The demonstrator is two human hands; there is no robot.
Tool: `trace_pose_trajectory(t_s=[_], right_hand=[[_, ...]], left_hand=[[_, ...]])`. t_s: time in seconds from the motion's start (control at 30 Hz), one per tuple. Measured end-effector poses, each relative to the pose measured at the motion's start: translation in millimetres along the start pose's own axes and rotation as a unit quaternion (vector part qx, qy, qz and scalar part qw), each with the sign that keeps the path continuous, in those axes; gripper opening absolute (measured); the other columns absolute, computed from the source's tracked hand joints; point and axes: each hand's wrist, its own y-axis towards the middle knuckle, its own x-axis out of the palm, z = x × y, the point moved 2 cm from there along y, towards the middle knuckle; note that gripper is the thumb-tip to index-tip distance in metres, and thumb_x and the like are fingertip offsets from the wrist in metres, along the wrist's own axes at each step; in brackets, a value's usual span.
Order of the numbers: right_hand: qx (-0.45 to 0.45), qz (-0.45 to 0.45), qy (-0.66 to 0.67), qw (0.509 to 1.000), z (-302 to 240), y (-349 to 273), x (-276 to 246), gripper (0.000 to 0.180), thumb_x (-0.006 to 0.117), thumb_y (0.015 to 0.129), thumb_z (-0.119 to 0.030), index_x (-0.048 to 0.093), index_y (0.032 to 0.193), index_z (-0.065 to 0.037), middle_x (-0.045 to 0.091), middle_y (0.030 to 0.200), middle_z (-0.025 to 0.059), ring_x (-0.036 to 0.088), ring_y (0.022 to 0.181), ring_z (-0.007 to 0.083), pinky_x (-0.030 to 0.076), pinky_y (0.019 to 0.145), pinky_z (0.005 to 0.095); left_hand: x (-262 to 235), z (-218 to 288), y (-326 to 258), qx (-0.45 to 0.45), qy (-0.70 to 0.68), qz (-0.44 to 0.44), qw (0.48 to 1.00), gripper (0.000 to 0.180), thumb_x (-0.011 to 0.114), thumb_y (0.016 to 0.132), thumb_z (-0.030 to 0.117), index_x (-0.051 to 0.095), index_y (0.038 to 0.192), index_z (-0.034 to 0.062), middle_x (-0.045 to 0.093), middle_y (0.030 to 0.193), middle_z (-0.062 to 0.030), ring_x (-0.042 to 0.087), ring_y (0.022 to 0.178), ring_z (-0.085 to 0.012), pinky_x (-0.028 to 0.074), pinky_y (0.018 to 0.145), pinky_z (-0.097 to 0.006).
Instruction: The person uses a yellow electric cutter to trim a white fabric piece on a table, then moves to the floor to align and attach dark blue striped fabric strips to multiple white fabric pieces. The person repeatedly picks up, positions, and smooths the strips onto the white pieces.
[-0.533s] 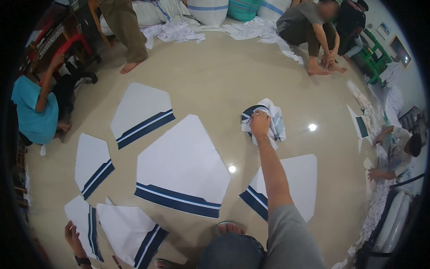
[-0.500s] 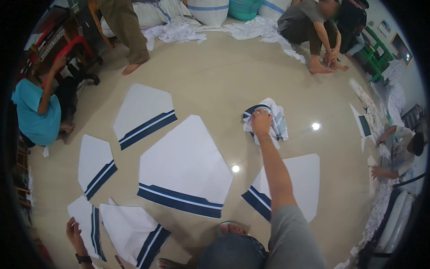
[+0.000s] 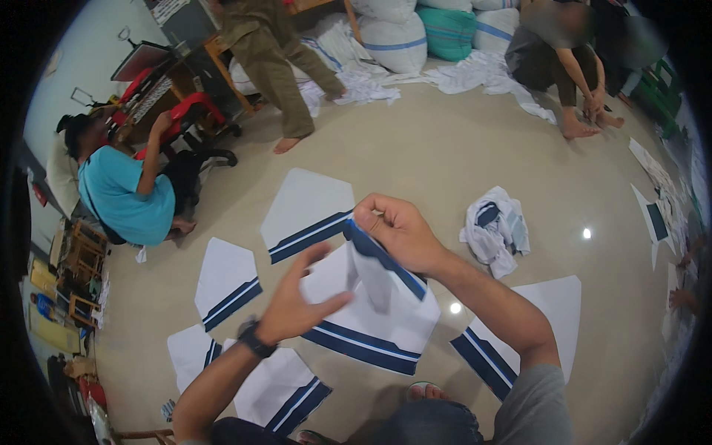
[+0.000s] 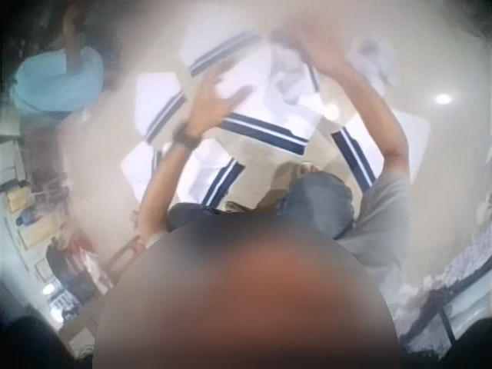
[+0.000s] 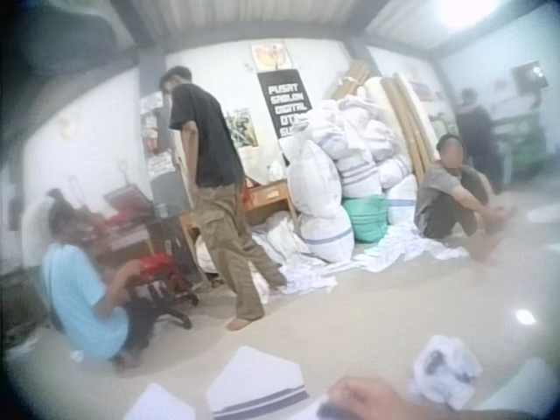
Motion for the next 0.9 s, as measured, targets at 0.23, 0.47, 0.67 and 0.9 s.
trace_pose_trajectory(t_s=[0.23, 0.47, 0.67, 0.9], right_hand=[[0.144, 0.104, -0.018, 0.984, -41.0, -1.4, 5.3, 0.015, 0.065, 0.096, -0.019, 0.064, 0.104, -0.006, 0.069, 0.087, 0.0044, 0.065, 0.075, 0.0072, 0.051, 0.06, 0.0213], [0.135, -0.058, 0.181, 0.972, -18.2, -10.2, 27.0, 0.022, 0.062, 0.095, -0.006, 0.063, 0.115, 0.003, 0.07, 0.108, 0.0187, 0.071, 0.096, 0.0239, 0.059, 0.084, 0.0322], [0.166, -0.143, 0.178, 0.959, 6.1, -0.4, 105.9, 0.034, 0.063, 0.094, -0.003, 0.055, 0.123, 0.011, 0.065, 0.119, 0.0241, 0.066, 0.111, 0.0298, 0.056, 0.094, 0.0371], [0.218, -0.023, 0.061, 0.974, 64.0, -23.7, 54.6, 0.036, 0.061, 0.095, -0.011, 0.055, 0.12, 0.014, 0.067, 0.113, 0.0237, 0.069, 0.102, 0.0298, 0.057, 0.09, 0.0359]], left_hand=[[-27.5, -14.9, -11.9, -0.08, -0.144, -0.081, 0.983, 0.052, 0.065, 0.077, -0.002, 0.05, 0.126, -0.0009, 0.061, 0.12, -0.0133, 0.061, 0.11, -0.0205, 0.05, 0.093, -0.032], [-102.8, -94.9, -74.8, -0.133, -0.043, 0.087, 0.986, 0.046, 0.058, 0.073, -0.009, 0.055, 0.117, 0.0029, 0.065, 0.111, -0.0095, 0.064, 0.097, -0.0176, 0.049, 0.084, -0.027], [-61.7, -40.9, -50.7, -0.04, -0.085, 0.071, 0.993, 0.048, 0.07, 0.077, 0.0, 0.053, 0.122, 0.0032, 0.062, 0.12, -0.0091, 0.064, 0.102, -0.0197, 0.052, 0.081, -0.032], [-73.9, -149.9, -61.3, -0.157, 0.031, 0.07, 0.985, 0.042, 0.07, 0.08, 0.012, 0.058, 0.12, 0.0033, 0.064, 0.119, -0.0126, 0.066, 0.091, -0.0235, 0.053, 0.079, -0.032]])
